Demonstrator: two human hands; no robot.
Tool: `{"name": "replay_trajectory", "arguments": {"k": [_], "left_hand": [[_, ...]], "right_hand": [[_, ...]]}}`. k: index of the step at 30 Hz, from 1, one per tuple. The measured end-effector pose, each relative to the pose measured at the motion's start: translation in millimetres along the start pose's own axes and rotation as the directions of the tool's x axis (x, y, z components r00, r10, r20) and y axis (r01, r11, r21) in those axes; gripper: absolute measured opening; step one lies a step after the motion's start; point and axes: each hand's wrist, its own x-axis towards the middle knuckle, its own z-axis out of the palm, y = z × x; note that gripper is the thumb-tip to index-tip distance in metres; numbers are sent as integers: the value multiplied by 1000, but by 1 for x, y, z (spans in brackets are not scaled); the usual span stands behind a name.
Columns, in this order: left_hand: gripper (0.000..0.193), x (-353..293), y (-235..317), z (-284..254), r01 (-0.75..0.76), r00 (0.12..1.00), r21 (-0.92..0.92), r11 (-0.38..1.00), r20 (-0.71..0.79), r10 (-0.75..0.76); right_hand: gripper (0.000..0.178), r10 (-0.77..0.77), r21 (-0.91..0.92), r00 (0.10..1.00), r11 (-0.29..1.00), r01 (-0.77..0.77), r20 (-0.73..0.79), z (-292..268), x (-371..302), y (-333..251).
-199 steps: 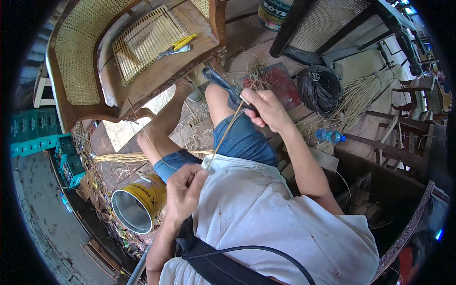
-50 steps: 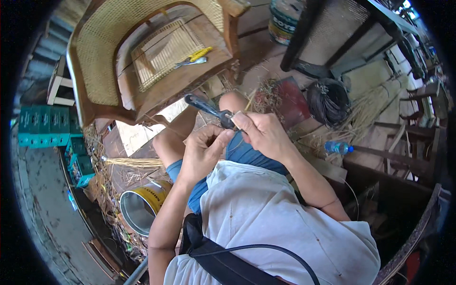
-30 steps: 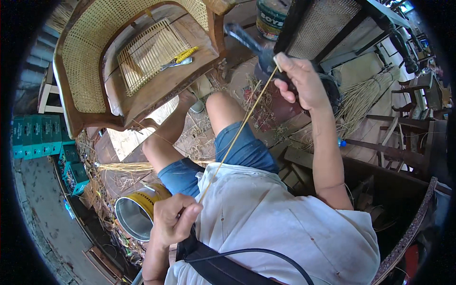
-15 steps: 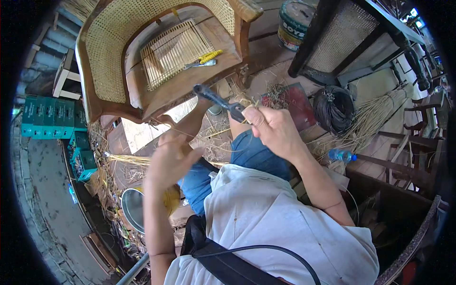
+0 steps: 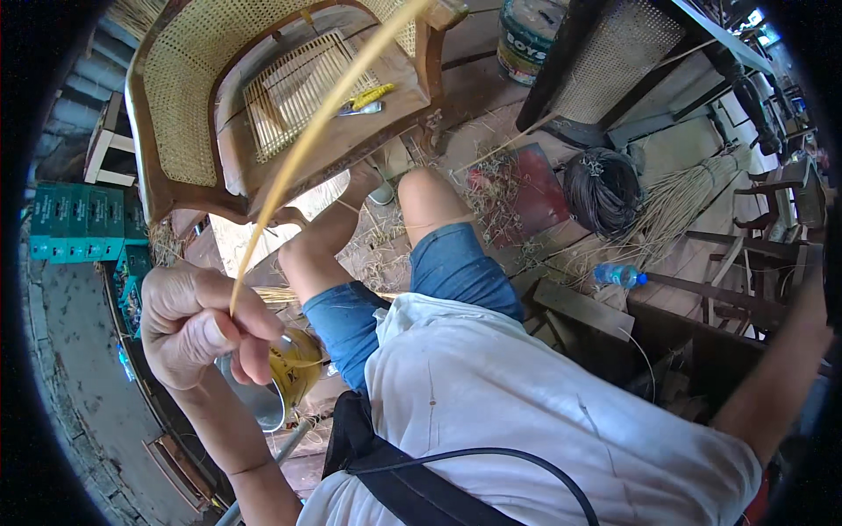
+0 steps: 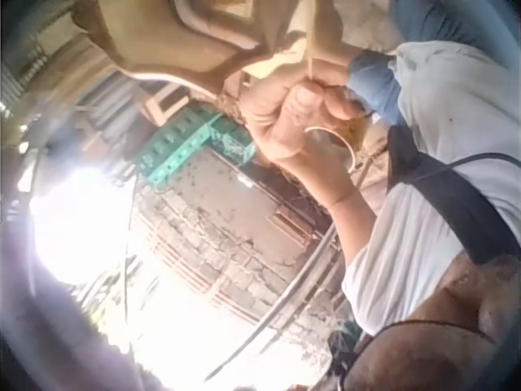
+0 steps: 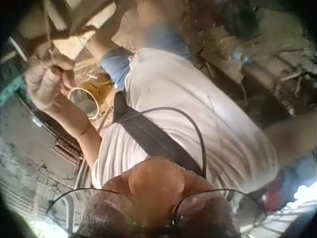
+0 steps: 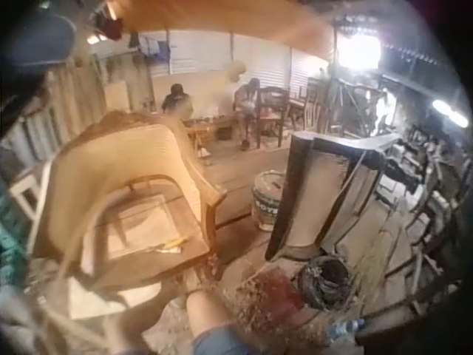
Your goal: The person sits on the floor and weaves thin natural fibers into the seat of a wooden chair. They use a hammer to tap the fibers into place and a pair of yellow pliers to pull the fibers through the existing weave. The person works on the chair seat continuously, adjusting the tension and position of the fibers.
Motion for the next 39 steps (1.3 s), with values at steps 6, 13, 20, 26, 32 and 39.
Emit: {"name": "replay_trajectory", "arguments": {"k": [6, 13, 20, 26, 32, 39], "left_hand": [[35, -21, -29, -24, 113, 991, 29, 993, -77, -111], [25, -179, -105, -88, 813, 538, 572, 106, -670, -512], [24, 2, -142, 52, 321, 917, 426, 846, -364, -164], [24, 15, -177, 69, 392, 891, 75, 917, -277, -358], [33, 33, -186, 80, 326, 856, 165, 931, -469, -217], [31, 37, -178, 82, 406, 908, 93, 909, -152, -390]], "right_hand": [[29, -108, -176, 992, 980, 94, -68, -30, 11, 0], [24, -312, 81, 946, 944, 319, -90, 65, -62, -34], [21, -133, 410, 912, 911, -41, 387, 241, -247, -56], [23, -66, 543, 908, 818, -188, 413, 232, -234, -93], [26, -37, 518, 854, 808, -280, 519, 214, -237, -86], [30, -5, 497, 782, 774, -391, 623, 202, -236, -79]]}}
